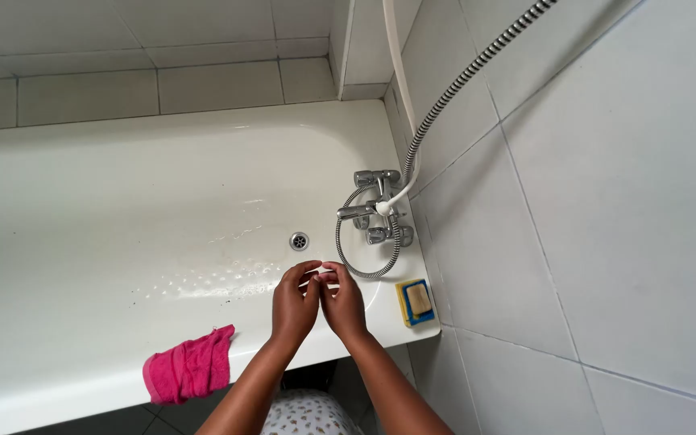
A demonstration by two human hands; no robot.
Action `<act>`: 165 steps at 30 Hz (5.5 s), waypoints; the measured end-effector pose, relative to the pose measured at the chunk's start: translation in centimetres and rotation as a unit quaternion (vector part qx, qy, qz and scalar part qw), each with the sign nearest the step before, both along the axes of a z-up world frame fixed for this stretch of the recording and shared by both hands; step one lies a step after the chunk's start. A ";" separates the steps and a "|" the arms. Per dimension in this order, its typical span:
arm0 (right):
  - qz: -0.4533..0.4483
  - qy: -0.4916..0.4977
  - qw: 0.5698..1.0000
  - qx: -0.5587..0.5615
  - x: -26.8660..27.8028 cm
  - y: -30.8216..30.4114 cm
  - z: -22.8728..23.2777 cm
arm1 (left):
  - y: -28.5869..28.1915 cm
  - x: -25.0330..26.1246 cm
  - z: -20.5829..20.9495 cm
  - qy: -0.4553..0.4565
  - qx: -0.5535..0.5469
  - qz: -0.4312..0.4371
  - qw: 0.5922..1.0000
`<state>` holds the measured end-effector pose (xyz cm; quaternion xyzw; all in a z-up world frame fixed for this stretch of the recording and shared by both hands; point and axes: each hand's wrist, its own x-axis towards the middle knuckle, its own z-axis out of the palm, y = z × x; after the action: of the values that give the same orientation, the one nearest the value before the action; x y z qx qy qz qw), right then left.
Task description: Cleaning the bathtub and the surrounding wall tiles with a sponge and water.
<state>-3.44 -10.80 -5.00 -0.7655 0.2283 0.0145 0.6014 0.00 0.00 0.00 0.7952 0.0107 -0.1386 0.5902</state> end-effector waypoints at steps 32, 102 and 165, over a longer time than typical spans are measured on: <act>0.305 0.025 0.683 -0.663 15.9 -15.0 -15.0 | -14.8 10.9 -19.2 -0.051 0.127 -0.032 0.990; -0.239 -0.034 0.949 -0.201 11.5 -13.1 -6.9 | -17.9 14.0 -13.7 0.017 -0.074 -0.059 0.995; -0.122 -0.106 0.882 0.443 6.9 6.9 -6.3 | 1.2 9.6 -9.7 -0.013 -0.389 0.370 0.844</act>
<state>3.46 -3.92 -11.34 -0.3827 0.2247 -0.0406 0.8952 9.56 1.17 -9.69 0.4390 0.2416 0.1073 0.8587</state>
